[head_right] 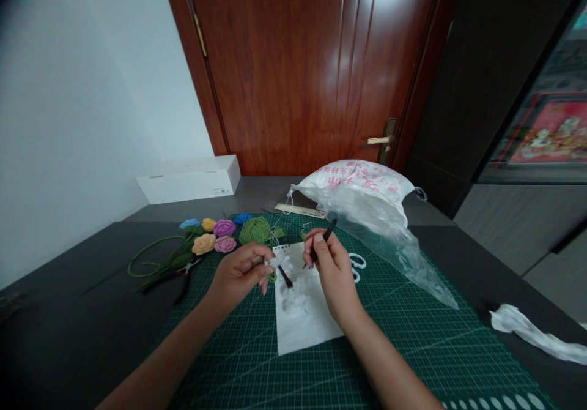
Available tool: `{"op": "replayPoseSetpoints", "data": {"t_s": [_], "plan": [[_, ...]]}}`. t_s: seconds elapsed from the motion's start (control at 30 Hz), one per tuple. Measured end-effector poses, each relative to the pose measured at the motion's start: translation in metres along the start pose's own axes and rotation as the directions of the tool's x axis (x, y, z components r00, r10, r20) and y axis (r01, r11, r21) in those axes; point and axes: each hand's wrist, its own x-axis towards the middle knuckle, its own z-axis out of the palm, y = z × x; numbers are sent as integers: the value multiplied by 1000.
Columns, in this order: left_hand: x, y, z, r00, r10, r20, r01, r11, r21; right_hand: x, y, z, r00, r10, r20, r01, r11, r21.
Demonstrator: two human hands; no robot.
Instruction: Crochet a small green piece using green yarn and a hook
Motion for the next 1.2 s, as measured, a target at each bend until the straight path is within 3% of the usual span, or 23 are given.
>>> {"op": "replayPoseSetpoints", "data": {"t_s": [0.2,0.37,0.97,1.1,1.2], "plan": [[-1,3,0,999,32,-28,-30,998,48,-5,-10,0,1000,-7,25,4,992,127],[-3,2,0,998,52,-40,-49,997,61,-7,-19,3,996,-84,11,81,981,174],[-5,3,2,996,93,7,-93,994,54,-10,-20,10,995,-69,-73,78,988,135],[-6,2,3,996,87,10,-88,995,49,-12,-19,10,987,-162,-19,163,986,46],[-7,1,4,997,79,5,-80,996,38,-13,-19,10,944,-325,56,329,939,-99]]}}
